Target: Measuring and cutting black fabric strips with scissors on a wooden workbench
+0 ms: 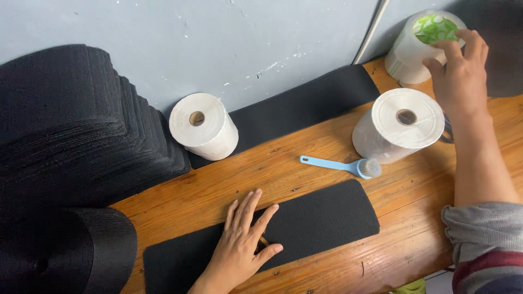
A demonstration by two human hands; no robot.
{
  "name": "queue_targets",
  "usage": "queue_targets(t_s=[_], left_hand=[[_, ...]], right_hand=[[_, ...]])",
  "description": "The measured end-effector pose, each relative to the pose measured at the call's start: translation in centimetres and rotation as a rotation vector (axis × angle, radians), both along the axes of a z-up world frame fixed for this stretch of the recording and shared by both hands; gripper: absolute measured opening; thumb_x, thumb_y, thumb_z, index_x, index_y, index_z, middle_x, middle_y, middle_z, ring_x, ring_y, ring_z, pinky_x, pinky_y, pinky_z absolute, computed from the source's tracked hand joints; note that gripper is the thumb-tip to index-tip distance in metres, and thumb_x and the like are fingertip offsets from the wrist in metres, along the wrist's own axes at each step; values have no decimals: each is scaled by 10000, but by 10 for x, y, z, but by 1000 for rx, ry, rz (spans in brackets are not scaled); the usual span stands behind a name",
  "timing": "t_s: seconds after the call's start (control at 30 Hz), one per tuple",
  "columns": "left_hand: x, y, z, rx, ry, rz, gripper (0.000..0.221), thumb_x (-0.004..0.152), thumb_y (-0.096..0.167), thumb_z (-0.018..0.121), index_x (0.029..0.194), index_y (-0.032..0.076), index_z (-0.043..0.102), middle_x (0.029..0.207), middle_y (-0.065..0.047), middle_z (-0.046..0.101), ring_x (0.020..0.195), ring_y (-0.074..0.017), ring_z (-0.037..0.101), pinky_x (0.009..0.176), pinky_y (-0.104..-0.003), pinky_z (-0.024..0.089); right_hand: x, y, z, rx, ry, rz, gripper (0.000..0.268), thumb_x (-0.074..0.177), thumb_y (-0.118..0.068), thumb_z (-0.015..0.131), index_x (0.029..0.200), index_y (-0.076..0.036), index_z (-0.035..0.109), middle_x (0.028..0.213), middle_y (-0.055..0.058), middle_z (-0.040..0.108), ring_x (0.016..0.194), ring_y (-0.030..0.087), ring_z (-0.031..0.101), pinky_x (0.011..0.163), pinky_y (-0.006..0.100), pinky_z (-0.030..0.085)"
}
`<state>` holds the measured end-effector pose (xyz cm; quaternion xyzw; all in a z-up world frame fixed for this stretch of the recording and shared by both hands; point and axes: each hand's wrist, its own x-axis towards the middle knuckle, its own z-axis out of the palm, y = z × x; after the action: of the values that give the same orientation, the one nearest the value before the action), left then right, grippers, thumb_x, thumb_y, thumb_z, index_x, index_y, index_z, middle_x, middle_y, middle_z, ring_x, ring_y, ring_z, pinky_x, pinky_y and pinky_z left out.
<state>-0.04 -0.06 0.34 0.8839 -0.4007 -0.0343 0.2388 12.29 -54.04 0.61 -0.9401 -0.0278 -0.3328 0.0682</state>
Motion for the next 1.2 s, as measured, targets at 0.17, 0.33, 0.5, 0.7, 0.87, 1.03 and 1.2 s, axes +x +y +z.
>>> queue_targets(t_s=[0.17,0.33,0.5,0.7,0.87,1.03,1.2], left_hand=[[2,1,0,16,4,-7,707,1016,574,491,1577,158,384,1668,-231,215,1521,-374,289,1191,-585,202],[3,0,-1,19,-21,1,707,1014,586,482,1572,162,391,1652,-239,247,1511,-385,308,1180,-585,230],[1,2,-3,14,-30,2,698,1016,569,498,1567,155,392,1644,-248,257,1511,-388,304,1177,-586,231],[0,2,-5,14,-31,-16,699,1015,571,496,1566,154,392,1641,-257,247,1517,-395,283,1189,-591,208],[1,3,-3,-7,-21,-11,692,1019,562,492,1565,149,400,1645,-250,247,1523,-396,270,1192,-591,206],[1,3,-3,-10,-18,-10,690,1016,554,508,1562,144,406,1640,-252,249,1515,-405,275,1180,-595,213],[1,3,-4,1,-42,-11,692,1020,572,480,1559,143,414,1630,-251,273,1509,-397,291,1177,-590,223]], right_hand=[[-48,6,42,287,272,235,427,1062,-42,588,1484,8,632,1594,322,448,1517,349,439,1001,528,530],[-65,36,58,464,796,323,771,674,-342,723,1410,-191,548,1646,77,389,1581,205,312,1143,428,371],[-64,58,61,391,853,344,1018,495,-347,911,1436,-288,527,1656,68,318,1482,239,360,1183,413,258],[-78,97,60,374,482,237,706,666,-255,867,1316,-133,621,1475,141,554,1314,297,557,1113,403,372],[-77,91,45,140,142,216,802,701,-340,924,1349,13,610,1515,288,625,1371,407,615,1074,473,483],[-47,93,63,385,6,382,708,893,-292,764,1386,122,469,1528,404,495,1491,511,499,1160,553,430],[4,114,67,372,-29,312,648,952,-308,842,1385,32,500,1443,289,559,1355,457,569,1065,510,432]])
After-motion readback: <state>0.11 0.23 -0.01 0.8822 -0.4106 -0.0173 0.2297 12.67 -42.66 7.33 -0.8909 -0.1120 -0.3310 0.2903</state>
